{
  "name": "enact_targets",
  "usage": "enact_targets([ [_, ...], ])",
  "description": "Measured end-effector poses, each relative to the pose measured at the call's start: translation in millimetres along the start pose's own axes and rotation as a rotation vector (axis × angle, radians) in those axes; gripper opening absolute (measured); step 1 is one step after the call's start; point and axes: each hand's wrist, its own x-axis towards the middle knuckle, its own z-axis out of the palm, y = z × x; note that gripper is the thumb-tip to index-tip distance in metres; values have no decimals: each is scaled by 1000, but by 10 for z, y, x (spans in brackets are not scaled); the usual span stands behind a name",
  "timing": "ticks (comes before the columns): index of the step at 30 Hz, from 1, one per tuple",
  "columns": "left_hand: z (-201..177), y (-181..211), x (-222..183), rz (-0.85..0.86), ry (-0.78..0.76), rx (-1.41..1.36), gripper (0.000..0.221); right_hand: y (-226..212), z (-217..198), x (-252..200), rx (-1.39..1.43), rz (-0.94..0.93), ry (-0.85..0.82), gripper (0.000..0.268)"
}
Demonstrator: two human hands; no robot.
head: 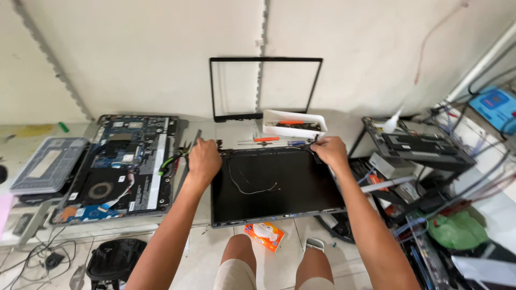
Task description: The person is repairing a laptop by repeatedly picking up screws from a white tray and securing them into the laptop's chassis using a screwdriver. The person also handles a small black component and a white plastic container filled with screws.
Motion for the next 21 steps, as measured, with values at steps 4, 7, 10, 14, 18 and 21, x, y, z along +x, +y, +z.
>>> enact_targets([
  [4,110,-48,8,23,23,7,15,-72,-68,-218,5,-51,7,42],
  [7,160,-111,25,40,25,-30,12,-82,-160,-348,-33,-71,-20,42],
  [10,140,-153,10,77,29,-32,12,-13,-217,-362,4,-119,-16,43],
  [14,92,-176,-32,116,-22,-69,15,-30,-392,-680,124,-170,-18,38],
  [18,21,-177,-153,160,-54,-93,17,152,-359,-687,185,-262,21,33],
  [21,34,-196,-194,176,-29,-96,16,7,-327,-749,100,-537,328,18],
])
